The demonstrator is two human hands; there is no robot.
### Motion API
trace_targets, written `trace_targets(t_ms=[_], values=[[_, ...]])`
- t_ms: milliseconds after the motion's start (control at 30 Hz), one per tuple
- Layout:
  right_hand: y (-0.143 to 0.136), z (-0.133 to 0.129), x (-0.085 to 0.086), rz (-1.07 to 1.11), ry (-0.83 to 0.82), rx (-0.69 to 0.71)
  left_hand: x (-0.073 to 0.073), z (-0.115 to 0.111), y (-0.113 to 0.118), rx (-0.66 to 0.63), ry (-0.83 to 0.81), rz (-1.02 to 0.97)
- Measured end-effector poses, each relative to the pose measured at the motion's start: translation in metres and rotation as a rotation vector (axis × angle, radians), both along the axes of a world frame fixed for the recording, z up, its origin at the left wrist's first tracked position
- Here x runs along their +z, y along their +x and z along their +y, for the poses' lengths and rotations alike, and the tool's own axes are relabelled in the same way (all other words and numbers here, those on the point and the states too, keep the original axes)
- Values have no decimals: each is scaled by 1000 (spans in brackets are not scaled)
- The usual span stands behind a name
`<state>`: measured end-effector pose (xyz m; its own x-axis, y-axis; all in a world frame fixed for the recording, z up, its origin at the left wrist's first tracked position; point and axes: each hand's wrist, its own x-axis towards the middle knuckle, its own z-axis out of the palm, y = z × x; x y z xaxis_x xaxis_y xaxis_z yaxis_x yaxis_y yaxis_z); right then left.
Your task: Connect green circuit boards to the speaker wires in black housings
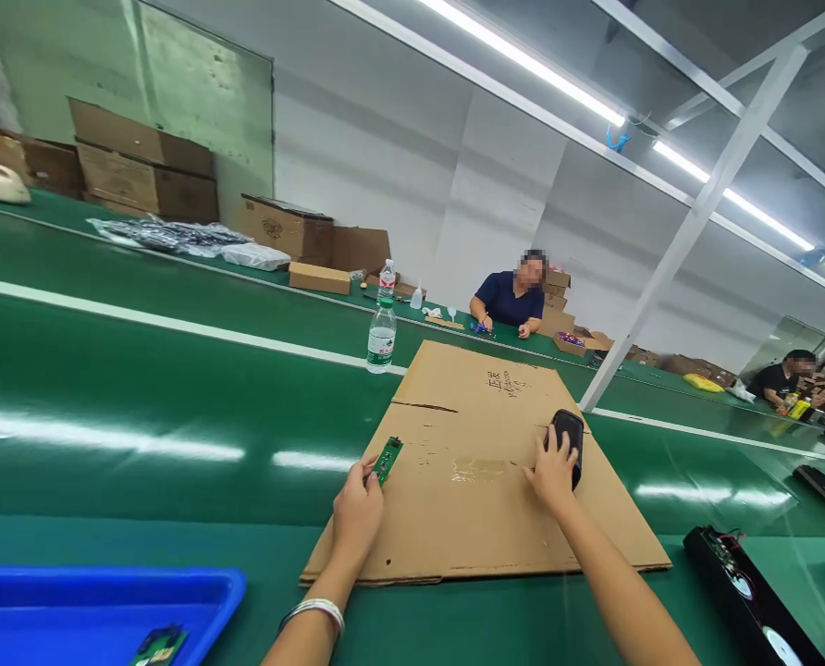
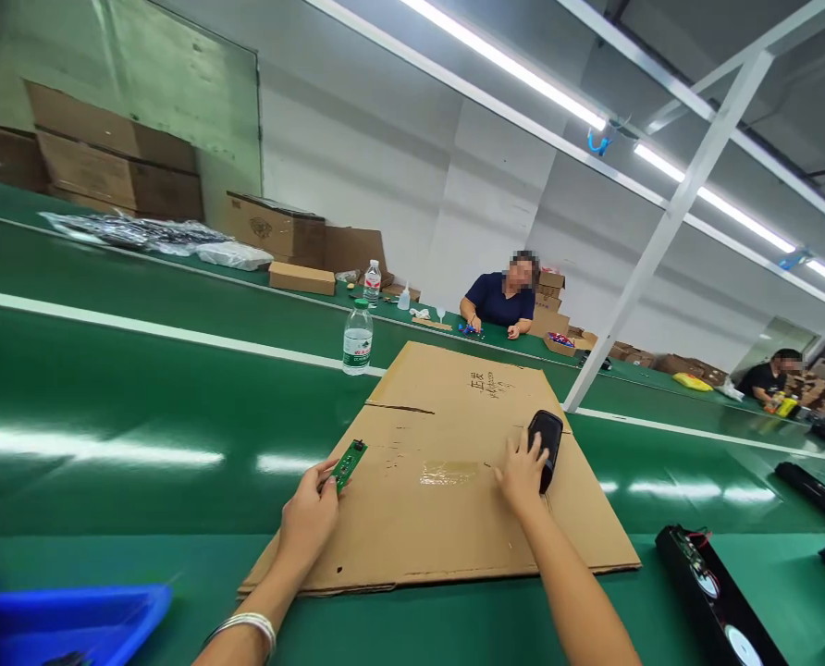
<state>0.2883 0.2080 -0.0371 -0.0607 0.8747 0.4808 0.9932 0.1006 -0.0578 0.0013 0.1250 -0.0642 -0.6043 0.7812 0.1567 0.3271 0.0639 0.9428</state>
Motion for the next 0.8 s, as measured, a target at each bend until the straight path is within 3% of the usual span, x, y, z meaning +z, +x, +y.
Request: trace_targets(t_ms=[100,200,467,667,800], values=[[0,15,1,11,-55,-175,0,1,0,-4,1,-19],[12,23,2,41,-123,-262,2,0,1,-5,-3,-40],[72,12,15,211,-173,-227,7,-3,4,-16,10,-57],[64,9,4,414,-88,-366,6,-4,3,-27,21,-50],[63,2,3,585,-19,-331,5,0,2,-21,24,-38]])
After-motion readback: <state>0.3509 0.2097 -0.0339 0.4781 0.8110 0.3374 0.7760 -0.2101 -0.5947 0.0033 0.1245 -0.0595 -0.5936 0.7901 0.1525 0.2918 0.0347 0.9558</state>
